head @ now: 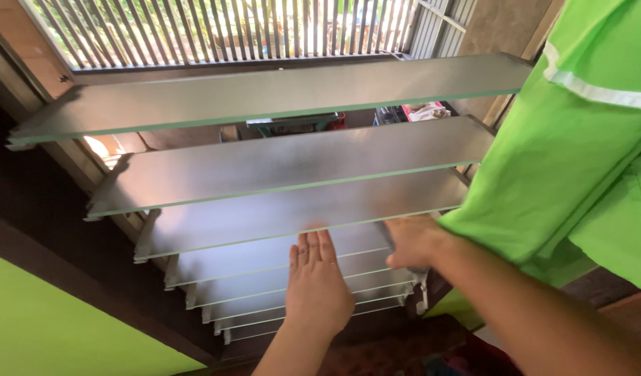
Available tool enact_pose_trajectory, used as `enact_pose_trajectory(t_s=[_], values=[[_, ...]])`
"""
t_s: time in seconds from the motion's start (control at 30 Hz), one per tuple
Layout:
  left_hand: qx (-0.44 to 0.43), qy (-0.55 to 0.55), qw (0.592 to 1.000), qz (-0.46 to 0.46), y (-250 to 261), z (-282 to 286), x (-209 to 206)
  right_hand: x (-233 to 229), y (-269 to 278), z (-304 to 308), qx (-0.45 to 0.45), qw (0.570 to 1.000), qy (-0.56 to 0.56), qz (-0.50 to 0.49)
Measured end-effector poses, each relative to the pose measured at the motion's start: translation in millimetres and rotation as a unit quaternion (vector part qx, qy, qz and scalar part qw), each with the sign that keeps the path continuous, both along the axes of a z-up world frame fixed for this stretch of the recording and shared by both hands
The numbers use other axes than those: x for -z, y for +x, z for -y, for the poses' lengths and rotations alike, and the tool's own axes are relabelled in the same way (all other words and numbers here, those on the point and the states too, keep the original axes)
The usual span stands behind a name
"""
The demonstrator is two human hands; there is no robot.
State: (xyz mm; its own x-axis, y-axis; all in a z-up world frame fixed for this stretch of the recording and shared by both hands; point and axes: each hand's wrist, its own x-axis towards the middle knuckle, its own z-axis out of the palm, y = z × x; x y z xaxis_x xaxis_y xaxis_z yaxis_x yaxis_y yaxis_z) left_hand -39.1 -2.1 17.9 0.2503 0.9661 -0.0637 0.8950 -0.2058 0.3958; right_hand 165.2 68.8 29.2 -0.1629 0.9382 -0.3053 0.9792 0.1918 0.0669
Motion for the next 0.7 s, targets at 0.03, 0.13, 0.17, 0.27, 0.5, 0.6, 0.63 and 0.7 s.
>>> enact_pose_trajectory(t_s=[0.03,0.13,0.17,0.27,0.5,0.6,0.63,0.7], values=[[-0.004,0.001,1.0,-0.011,-4,1,-1,-3,-13,3,-0.021,0.999,0.01,-0.023],[-0.025,-0.019,0.999,-0.027,-19,1,-3,-3,-52,4,-0.05,0.996,0.03,-0.065],[-0.03,-0.022,0.999,-0.034,-24,1,-3,-2,-66,4,-0.056,0.995,0.035,-0.075],[-0.041,-0.006,0.999,-0.035,-49,2,-5,2,-107,5,-0.085,0.988,0.039,-0.126],[-0.037,0.057,0.997,0.021,-112,7,-6,11,-175,-7,-0.01,0.902,-0.106,-0.418],[-0.014,0.112,0.992,0.055,-130,6,5,17,-184,-4,-0.016,0.808,-0.072,-0.585],[-0.006,0.125,0.99,0.066,-132,4,10,18,-186,-1,-0.028,0.8,-0.035,-0.598],[-0.017,0.133,0.988,0.074,-127,-2,20,17,-189,6,-0.033,0.818,0.004,-0.574]])
